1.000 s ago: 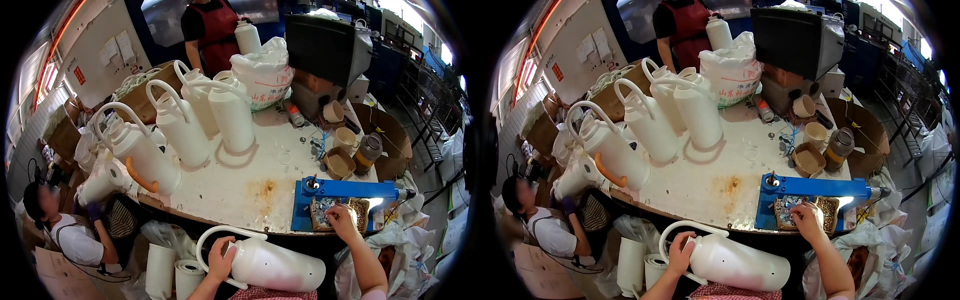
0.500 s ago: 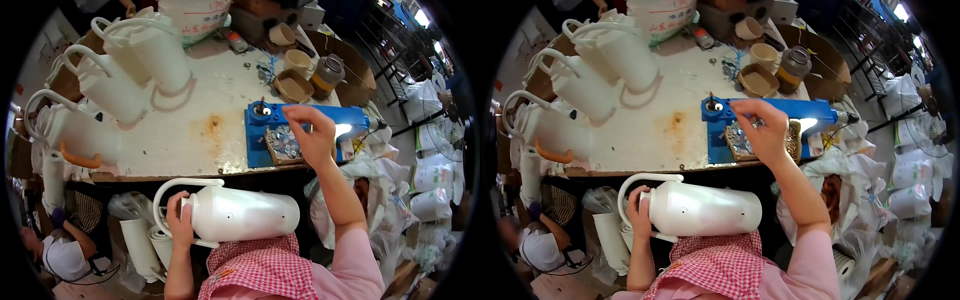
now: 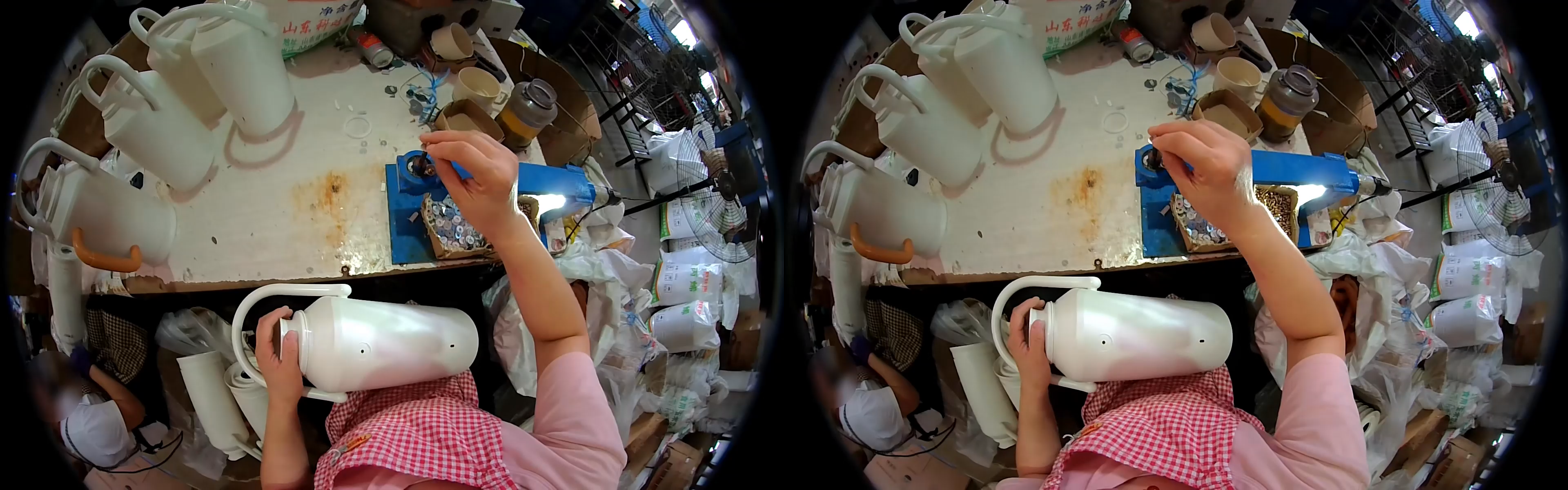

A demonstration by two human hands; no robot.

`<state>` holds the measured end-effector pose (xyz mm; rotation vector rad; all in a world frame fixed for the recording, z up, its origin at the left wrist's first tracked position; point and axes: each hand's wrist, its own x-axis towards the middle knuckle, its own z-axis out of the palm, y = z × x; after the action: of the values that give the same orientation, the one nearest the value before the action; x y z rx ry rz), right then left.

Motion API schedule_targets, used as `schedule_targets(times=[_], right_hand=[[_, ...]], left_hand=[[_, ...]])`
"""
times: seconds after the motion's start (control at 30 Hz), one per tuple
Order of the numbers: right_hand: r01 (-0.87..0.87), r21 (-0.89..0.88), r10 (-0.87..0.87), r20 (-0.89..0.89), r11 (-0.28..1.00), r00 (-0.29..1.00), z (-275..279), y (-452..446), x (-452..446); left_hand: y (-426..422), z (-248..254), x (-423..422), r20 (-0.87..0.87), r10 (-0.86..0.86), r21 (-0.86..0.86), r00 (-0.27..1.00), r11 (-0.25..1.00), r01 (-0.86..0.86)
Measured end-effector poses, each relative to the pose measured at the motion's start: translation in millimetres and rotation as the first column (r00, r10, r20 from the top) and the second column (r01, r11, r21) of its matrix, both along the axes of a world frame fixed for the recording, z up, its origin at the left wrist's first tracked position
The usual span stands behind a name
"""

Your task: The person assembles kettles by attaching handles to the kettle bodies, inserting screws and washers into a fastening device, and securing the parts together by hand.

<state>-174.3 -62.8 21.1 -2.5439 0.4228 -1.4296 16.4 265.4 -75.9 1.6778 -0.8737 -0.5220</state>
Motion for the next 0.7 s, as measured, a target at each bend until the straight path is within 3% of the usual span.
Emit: schedule_targets(times=[0.03, 0.1, 0.23, 0.33, 0.4, 0.43, 0.47, 0.5, 0.57, 0.63, 0.67, 0.7], right_hand=[[0.007, -0.054, -0.008, -0.034, 0.999, 0.999, 2, 0, 0], [0.011, -0.063, -0.013, -0.031, 0.998, 0.999, 0, 0, 0], [0.055, -0.05, -0.054, 0.026, 0.997, 0.998, 3, 10, -2], [0.054, 0.109, -0.073, 0.18, 0.993, 0.981, 2, 35, -24], [-0.043, 0.485, 0.008, 0.075, 0.873, 0.997, -26, 59, -68], [-0.049, 0.488, 0.011, 0.079, 0.871, 0.997, -35, 75, -72], [-0.12, 0.74, 0.077, 0.093, 0.662, 0.993, -44, 88, -72], [-0.167, 0.911, 0.135, 0.125, 0.376, 0.983, -48, 98, -70], [-0.462, 0.886, 0.232, 0.44, 0.047, 0.867, -47, 122, -39], [-0.426, 0.844, 0.429, 0.27, 0.326, 0.862, -35, 119, -11], [-0.433, 0.841, 0.429, 0.277, 0.325, 0.86, -21, 116, -1], [-0.399, 0.909, 0.395, 0.325, 0.12, 0.859, -3, 112, 7]], left_hand=[[0, 5, 2, -0.001, 0.0, 0.002, 1.0, 1.0, 0.0], [0, 23, 6, 0.23, -0.13, 0.154, 0.965, 0.983, 0.095], [6, 47, 14, 0.353, -0.225, 0.288, 0.908, 0.95, 0.123], [29, 61, 25, 0.332, 0.0, 0.128, 0.943, 0.991, -0.045], [63, 78, 49, 0.259, 0.159, 0.139, 0.953, 0.97, -0.2], [77, 89, 54, 0.147, 0.227, 0.127, 0.963, 0.961, -0.246], [89, 92, 64, 0.183, 0.304, 0.075, 0.935, 0.944, -0.321], [102, 91, 73, 0.062, 0.38, 0.049, 0.923, 0.922, -0.383], [103, 90, 85, 0.076, 0.467, 0.034, 0.881, 0.882, -0.47], [97, 85, 98, 0.166, 0.453, 0.078, 0.876, 0.879, -0.47], [86, 85, 102, 0.065, 0.419, 0.061, 0.906, 0.904, -0.422], [74, 87, 107, -0.034, 0.375, 0.037, 0.926, 0.927, -0.374]])
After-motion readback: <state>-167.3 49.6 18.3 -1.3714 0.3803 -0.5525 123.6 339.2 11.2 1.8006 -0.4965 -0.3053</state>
